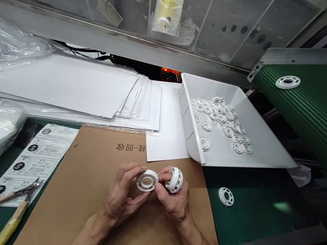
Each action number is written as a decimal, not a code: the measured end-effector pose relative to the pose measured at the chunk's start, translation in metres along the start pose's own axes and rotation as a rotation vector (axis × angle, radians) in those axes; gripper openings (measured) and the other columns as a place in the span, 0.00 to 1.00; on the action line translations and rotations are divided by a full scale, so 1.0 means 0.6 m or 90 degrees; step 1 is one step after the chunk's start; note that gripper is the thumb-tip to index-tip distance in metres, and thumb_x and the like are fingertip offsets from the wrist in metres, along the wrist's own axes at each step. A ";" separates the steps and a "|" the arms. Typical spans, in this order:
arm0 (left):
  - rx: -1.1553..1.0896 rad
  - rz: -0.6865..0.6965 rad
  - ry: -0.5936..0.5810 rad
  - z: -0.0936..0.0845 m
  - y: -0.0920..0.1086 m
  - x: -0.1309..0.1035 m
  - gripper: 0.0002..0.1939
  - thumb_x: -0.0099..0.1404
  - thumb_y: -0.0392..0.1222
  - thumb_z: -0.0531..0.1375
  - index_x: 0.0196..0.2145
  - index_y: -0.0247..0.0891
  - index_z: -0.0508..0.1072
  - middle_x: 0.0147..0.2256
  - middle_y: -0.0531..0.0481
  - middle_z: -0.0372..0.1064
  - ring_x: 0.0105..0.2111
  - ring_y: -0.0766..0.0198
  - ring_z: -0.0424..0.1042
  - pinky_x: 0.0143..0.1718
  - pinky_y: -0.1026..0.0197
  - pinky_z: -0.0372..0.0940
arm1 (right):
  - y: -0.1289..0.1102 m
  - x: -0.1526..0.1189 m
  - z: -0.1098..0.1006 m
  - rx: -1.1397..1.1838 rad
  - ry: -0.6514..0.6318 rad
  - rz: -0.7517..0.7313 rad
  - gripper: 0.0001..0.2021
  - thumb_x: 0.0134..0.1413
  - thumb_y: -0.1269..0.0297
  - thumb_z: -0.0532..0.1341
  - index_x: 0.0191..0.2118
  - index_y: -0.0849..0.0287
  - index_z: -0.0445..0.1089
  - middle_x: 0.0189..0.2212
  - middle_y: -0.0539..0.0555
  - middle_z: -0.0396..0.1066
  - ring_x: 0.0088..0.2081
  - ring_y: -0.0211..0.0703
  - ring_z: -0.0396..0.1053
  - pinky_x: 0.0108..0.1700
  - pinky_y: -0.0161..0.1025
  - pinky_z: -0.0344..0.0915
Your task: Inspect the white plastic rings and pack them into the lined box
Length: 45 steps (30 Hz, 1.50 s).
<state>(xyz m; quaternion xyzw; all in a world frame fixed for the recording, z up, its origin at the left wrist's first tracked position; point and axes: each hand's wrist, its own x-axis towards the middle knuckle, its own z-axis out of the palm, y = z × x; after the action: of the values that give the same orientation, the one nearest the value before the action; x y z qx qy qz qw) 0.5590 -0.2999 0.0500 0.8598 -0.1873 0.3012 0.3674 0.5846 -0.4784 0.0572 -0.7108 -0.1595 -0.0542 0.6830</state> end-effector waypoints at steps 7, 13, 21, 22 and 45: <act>-0.170 -0.026 -0.044 -0.001 0.006 -0.009 0.28 0.62 0.30 0.63 0.58 0.40 0.65 0.50 0.42 0.68 0.50 0.55 0.72 0.52 0.54 0.74 | 0.020 -0.004 0.000 0.104 0.015 0.075 0.08 0.54 0.59 0.64 0.31 0.57 0.78 0.33 0.56 0.74 0.39 0.51 0.72 0.44 0.45 0.69; -0.204 -0.056 -0.029 -0.010 0.022 0.004 0.28 0.58 0.32 0.64 0.55 0.42 0.65 0.49 0.42 0.69 0.50 0.53 0.73 0.51 0.51 0.74 | 0.012 -0.007 0.007 0.075 -0.048 0.083 0.11 0.57 0.56 0.63 0.29 0.56 0.76 0.30 0.55 0.74 0.38 0.52 0.72 0.43 0.45 0.69; -0.206 -0.113 -0.016 -0.006 0.015 0.001 0.22 0.58 0.44 0.64 0.49 0.41 0.67 0.41 0.45 0.72 0.41 0.53 0.75 0.41 0.53 0.73 | 0.013 -0.010 0.002 0.077 -0.067 0.084 0.16 0.59 0.52 0.65 0.25 0.57 0.73 0.31 0.55 0.73 0.30 0.45 0.69 0.34 0.41 0.66; -0.212 -0.122 -0.023 -0.007 0.014 0.000 0.20 0.58 0.46 0.64 0.48 0.41 0.68 0.41 0.45 0.72 0.40 0.54 0.75 0.40 0.54 0.73 | 0.012 -0.010 0.001 0.075 -0.074 0.080 0.17 0.59 0.52 0.65 0.25 0.57 0.73 0.30 0.54 0.72 0.29 0.44 0.68 0.32 0.40 0.65; -0.247 -0.235 -0.150 -0.004 0.010 -0.002 0.11 0.58 0.45 0.61 0.38 0.40 0.70 0.34 0.49 0.72 0.33 0.58 0.72 0.34 0.57 0.68 | 0.007 -0.011 -0.009 0.083 -0.048 0.028 0.10 0.56 0.56 0.67 0.32 0.56 0.81 0.34 0.56 0.72 0.37 0.49 0.71 0.41 0.43 0.68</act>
<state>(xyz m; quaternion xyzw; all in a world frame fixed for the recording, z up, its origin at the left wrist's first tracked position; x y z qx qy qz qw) 0.5540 -0.3020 0.0538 0.8222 -0.1229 0.0858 0.5491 0.5804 -0.4850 0.0513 -0.6694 -0.1728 -0.0018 0.7226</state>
